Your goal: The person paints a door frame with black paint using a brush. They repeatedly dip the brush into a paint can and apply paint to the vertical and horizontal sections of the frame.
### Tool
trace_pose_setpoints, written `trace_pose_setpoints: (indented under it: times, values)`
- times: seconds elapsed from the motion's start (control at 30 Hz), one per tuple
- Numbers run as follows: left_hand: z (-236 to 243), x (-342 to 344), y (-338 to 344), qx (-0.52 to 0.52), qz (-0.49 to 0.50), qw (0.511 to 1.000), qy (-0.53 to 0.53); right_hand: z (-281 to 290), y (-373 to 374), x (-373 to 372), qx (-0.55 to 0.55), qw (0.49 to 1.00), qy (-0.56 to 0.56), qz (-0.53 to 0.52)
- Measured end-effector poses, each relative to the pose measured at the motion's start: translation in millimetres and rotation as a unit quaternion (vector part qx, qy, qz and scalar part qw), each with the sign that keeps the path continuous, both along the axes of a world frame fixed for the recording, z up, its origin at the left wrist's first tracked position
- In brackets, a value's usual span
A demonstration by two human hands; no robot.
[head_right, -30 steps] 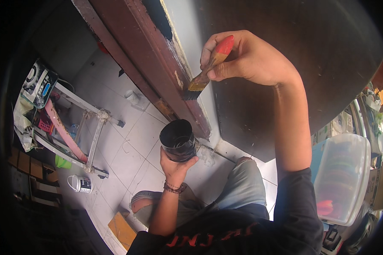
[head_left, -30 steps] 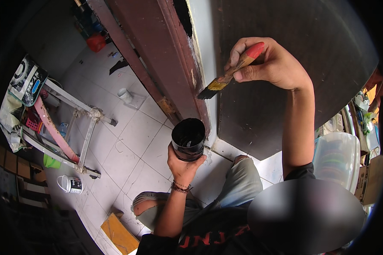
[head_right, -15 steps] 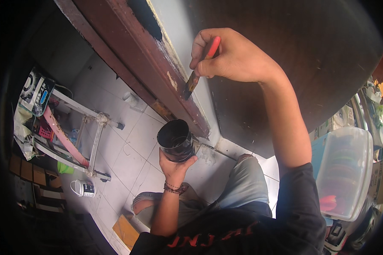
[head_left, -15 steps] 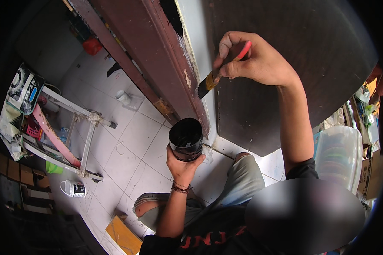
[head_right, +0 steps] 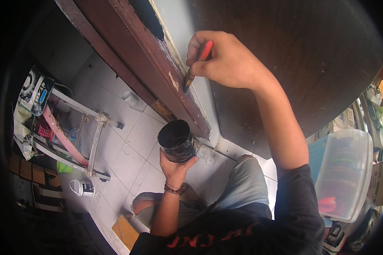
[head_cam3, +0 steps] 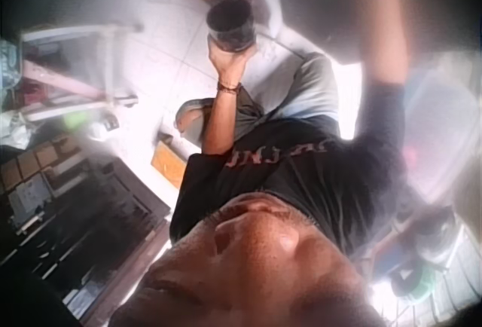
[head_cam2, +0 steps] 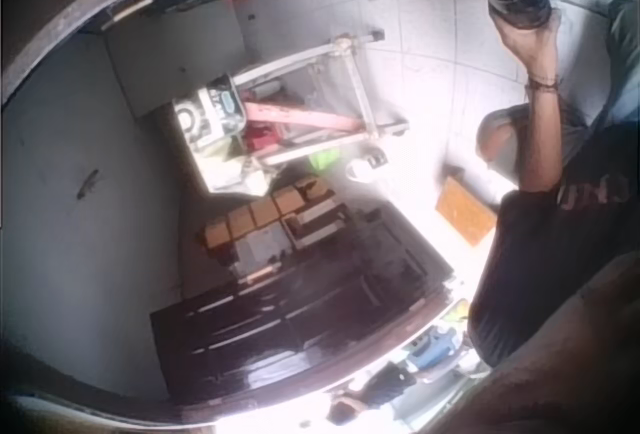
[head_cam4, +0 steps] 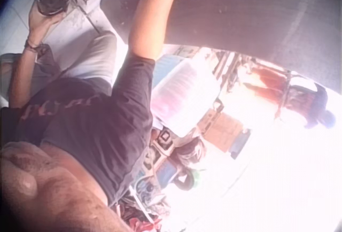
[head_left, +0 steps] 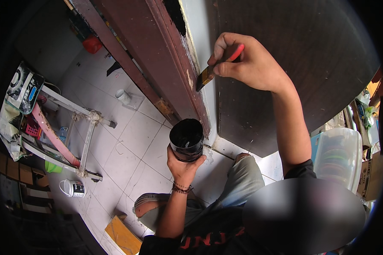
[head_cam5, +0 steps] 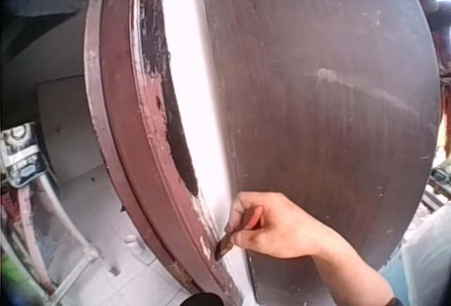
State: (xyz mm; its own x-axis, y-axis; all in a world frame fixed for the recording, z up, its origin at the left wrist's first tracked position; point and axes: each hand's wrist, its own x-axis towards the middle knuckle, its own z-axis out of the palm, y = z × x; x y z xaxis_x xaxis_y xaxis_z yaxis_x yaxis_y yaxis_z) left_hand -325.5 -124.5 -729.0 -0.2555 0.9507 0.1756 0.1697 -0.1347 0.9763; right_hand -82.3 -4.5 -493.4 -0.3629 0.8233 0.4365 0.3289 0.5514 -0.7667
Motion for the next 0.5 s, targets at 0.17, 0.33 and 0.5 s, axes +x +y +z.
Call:
trace_pose_setpoints:
  times: [0.17,0.33,0.5]
  values:
    - [5,3,1,-0.006,-0.005,1.0,-0.006,-5,-1,1,0.046,0.999,0.019,-0.003]
    - [6,4,0,-0.006,-0.01,1.0,-0.01,1,-7,0,0.066,0.997,0.026,-0.009]
    - [5,3,-1,0.0,-0.004,1.0,0.0,10,-30,9,0.056,0.995,0.085,-0.01]
